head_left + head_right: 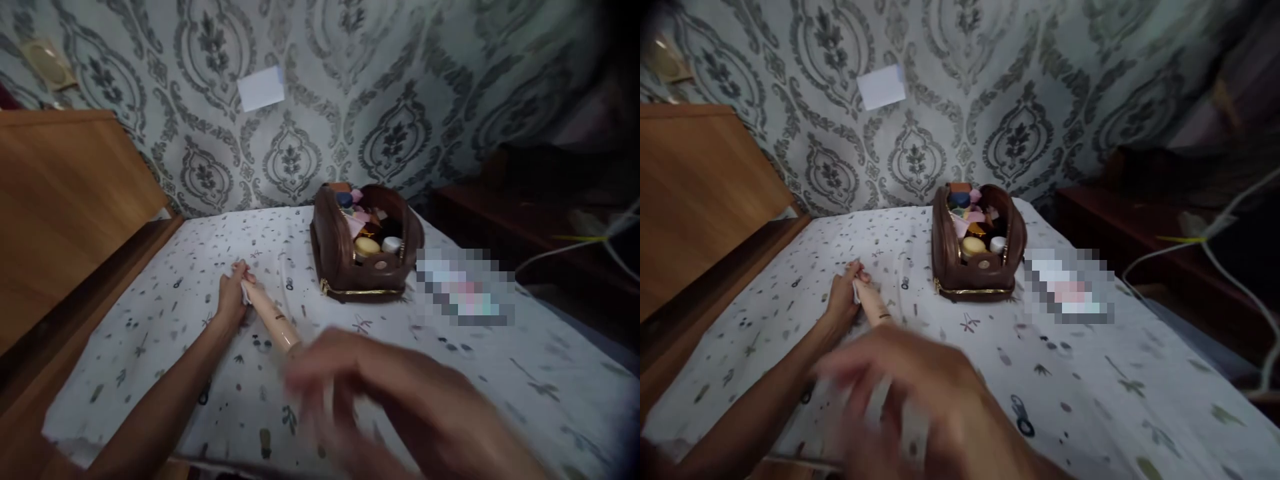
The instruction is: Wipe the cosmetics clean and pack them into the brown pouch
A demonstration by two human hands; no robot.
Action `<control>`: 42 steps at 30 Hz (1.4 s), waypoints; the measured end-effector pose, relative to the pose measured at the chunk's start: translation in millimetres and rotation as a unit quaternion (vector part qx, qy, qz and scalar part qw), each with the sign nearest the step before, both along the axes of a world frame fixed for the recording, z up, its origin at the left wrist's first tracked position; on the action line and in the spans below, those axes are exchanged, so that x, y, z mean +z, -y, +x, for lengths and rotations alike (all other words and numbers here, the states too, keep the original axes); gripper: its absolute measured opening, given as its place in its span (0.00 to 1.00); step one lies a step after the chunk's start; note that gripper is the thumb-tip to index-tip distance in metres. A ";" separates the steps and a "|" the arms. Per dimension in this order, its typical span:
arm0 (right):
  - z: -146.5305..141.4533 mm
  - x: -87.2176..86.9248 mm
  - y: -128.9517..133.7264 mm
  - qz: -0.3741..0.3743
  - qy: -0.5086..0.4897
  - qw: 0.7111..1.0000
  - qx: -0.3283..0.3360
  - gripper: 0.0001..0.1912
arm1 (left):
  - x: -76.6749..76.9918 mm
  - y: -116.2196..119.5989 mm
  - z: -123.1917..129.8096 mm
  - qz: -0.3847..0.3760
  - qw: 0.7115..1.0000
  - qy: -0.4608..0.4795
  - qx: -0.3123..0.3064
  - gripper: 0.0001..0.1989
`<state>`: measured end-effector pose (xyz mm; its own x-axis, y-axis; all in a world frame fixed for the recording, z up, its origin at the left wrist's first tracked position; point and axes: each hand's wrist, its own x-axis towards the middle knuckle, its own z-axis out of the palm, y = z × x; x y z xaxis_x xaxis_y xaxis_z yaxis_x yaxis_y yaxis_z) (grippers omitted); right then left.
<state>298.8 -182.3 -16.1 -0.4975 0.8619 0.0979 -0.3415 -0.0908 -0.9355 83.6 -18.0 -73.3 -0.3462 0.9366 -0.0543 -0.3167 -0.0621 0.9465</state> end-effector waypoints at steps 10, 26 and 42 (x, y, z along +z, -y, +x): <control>-30.9 -55.9 -54.3 -0.221 0.026 0.974 0.045 0.29 | 5.9 5.6 0.7 0.032 0.998 0.037 -0.025 0.22; -31.6 -67.7 -51.3 -0.280 -0.082 0.956 0.042 0.30 | 33.9 9.2 -9.4 0.154 0.971 -0.145 0.112 0.22; -27.8 -67.3 -47.9 -0.227 -0.061 0.972 0.032 0.30 | 40.0 30.5 -5.3 0.257 0.793 -0.519 -0.187 0.14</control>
<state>271.0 -134.4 -83.4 -0.5595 0.7982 -0.2231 -0.4277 -0.5087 -0.7472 78.3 -48.5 -33.3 0.3527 0.7905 0.5007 0.5304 -0.6098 0.5890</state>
